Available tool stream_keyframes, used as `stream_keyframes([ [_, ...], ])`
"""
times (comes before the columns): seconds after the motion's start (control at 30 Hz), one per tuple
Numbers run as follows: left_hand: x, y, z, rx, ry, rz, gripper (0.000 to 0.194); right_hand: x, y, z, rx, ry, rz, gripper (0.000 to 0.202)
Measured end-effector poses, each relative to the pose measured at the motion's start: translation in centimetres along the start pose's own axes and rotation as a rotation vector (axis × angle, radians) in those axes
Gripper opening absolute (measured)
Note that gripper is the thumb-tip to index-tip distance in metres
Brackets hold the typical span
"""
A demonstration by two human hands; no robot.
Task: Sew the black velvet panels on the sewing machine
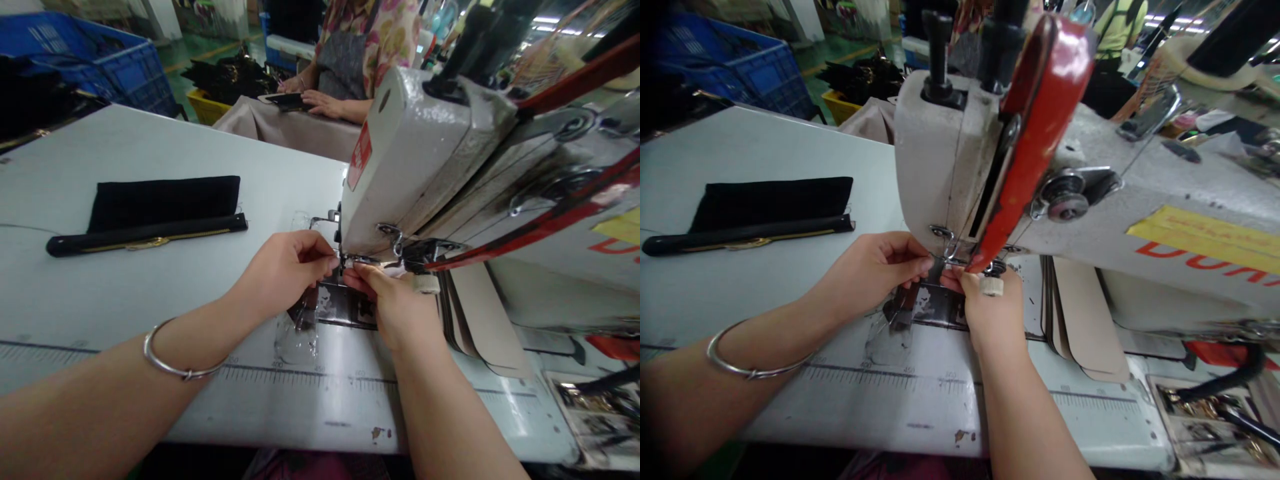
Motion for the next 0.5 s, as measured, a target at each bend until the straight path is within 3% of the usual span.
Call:
stream_keyframes([
  [0.27, -0.5, -0.2, 0.0, -0.005, 0.027, -0.032, 0.012, -1.5, -1.5, 0.7, 0.115, -0.089, -0.074, 0.024],
  [0.4, -0.5, -0.1, 0.1, -0.02, 0.012, 0.0, 0.01, -2.8, -3.1, 0.7, -0.014, -0.073, 0.122, 0.025],
  [0.5, -0.4, -0.2, 0.1, -0.031, -0.007, 0.038, 0.01, -3.6, -3.1, 0.5, -0.083, 0.04, 0.282, 0.028],
])
Point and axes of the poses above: each hand's wrist, its own z-axis away from the middle knuckle, its own x-axis out of the palm, y = z × x, the point moved 5 cm from there along -z, towards the middle knuckle, and after that the axes turned 15 degrees about -x, right-handed, at the moved point
